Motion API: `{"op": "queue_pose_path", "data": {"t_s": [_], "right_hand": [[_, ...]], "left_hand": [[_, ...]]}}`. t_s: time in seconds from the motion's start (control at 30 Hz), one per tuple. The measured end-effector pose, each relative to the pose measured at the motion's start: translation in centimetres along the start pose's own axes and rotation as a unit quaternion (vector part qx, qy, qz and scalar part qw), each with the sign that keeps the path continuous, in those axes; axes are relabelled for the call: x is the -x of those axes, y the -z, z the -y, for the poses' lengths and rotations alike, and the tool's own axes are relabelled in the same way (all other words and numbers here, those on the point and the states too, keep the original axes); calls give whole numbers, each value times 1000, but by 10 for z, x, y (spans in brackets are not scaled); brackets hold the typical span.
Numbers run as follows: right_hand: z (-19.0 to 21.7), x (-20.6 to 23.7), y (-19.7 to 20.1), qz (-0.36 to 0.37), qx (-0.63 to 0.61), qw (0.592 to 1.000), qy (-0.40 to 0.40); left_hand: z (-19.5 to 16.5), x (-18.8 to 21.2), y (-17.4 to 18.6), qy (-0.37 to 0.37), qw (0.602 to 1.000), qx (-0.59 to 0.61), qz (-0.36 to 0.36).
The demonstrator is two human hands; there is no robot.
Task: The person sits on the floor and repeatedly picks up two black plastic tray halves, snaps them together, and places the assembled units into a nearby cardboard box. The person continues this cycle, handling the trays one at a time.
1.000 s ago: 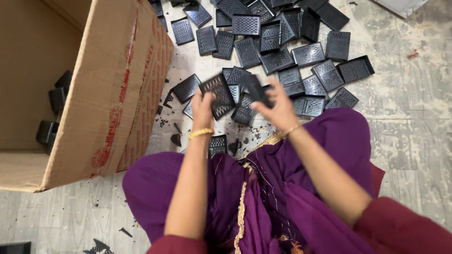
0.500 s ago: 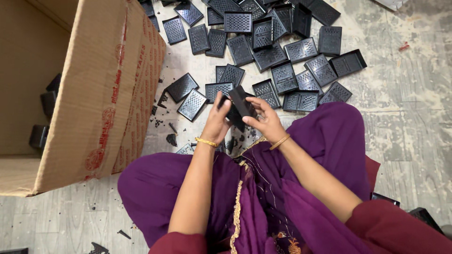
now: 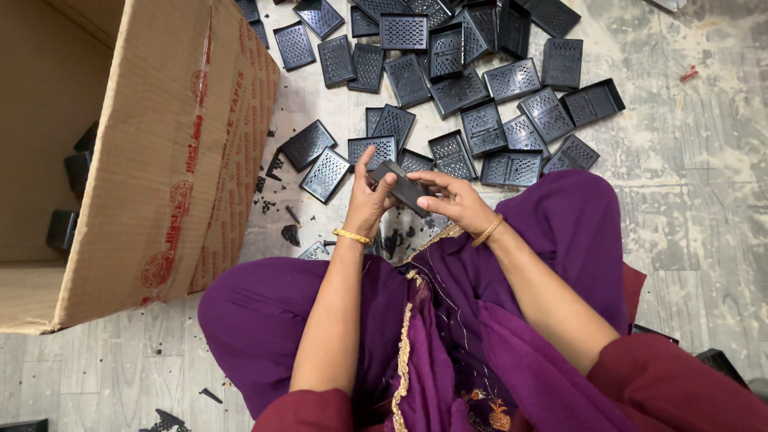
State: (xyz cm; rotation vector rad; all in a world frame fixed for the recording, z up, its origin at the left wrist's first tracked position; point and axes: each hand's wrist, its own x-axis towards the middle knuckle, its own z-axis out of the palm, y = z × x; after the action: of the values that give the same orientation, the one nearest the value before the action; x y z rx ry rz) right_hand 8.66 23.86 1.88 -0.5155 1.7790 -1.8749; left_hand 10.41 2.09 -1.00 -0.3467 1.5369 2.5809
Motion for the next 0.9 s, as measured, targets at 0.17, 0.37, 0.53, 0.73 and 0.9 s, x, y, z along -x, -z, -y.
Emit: {"op": "queue_pose_path", "data": {"t_s": [0.17,0.37,0.53,0.73,0.9], "right_hand": [[5,4,-6,18,3,1000,-2],[9,9,-21,-89,262,956,97],[3,6,-28,-173,312,934,-6],[-11,2,-5,-131,167,975,57],[-26,0,-1,-88,-101,991,32]], "left_hand": [[2,2,4,23,999,-22,2],[16,-8,9,45,996,-62,-40],[4,-4,1,82,993,-43,-73],[-11,4,15,56,996,16,69],[-66,13,-4,-88,966,-241,0]]}}
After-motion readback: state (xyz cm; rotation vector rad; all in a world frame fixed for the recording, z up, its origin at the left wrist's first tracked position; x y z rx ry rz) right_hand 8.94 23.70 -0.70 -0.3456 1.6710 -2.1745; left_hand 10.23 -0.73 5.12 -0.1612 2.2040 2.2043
